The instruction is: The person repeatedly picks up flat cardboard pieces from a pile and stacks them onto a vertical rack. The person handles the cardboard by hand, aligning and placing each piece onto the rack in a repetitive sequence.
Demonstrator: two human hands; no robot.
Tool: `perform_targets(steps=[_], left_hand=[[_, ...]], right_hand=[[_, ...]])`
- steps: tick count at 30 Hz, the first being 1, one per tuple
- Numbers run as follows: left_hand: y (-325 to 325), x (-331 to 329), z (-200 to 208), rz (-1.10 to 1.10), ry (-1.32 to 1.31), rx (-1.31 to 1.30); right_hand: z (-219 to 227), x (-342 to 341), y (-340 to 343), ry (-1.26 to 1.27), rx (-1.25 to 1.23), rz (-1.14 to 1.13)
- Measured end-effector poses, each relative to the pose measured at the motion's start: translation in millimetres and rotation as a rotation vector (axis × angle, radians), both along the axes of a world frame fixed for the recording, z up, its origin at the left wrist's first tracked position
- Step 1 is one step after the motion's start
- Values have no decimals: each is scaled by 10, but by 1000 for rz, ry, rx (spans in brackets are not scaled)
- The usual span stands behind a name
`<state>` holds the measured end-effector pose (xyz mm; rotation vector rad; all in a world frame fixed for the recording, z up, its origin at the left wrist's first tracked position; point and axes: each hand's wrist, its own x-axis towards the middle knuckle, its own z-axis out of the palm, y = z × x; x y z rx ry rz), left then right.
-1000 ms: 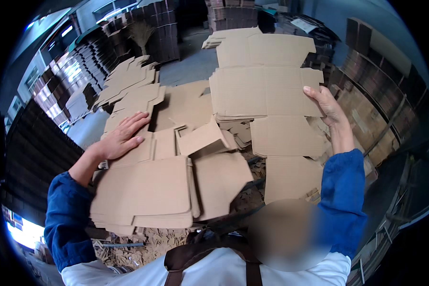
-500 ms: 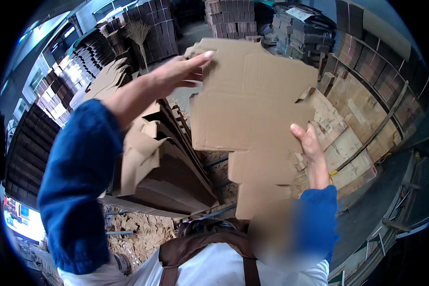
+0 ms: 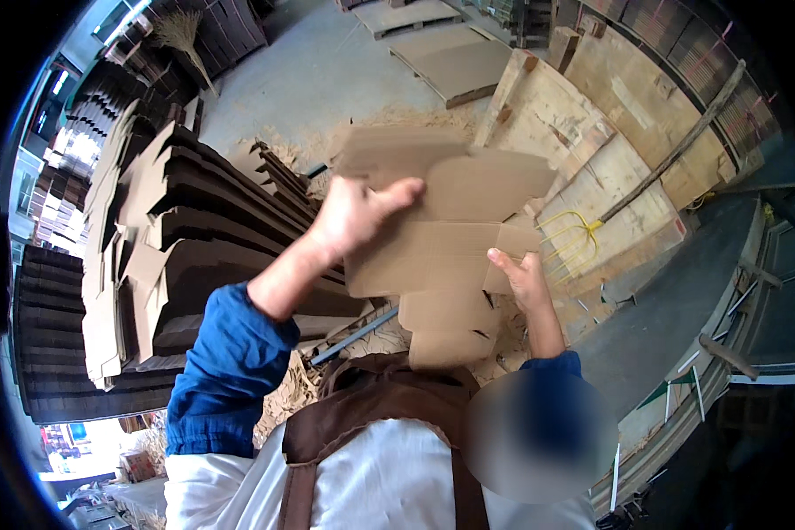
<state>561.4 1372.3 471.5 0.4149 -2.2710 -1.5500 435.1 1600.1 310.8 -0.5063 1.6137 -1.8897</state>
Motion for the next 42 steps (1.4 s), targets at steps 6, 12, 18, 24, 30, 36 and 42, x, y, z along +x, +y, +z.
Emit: perform_targets(steps=[6, 12, 18, 24, 30, 36, 42], left_hand=[[-142, -165, -216, -101, -40, 359], [-603, -61, -796, -119, -44, 835], [-351, 72, -805, 69, 38, 575], [-358, 143, -961, 227, 44, 234], [-604, 269, -1015, -14, 66, 512], [-603, 231, -1141, 216, 52, 238], [-403, 86, -1280, 531, 103, -98]], right_hand=[[271, -49, 191, 187, 133, -107], [528, -169, 55, 268, 252, 85], [679, 14, -129, 393, 321, -31], [475, 336, -219, 447, 263, -138], [441, 318, -271, 362, 278, -95], [313, 358, -370, 520, 314, -109], [221, 596, -449, 695, 300, -239]])
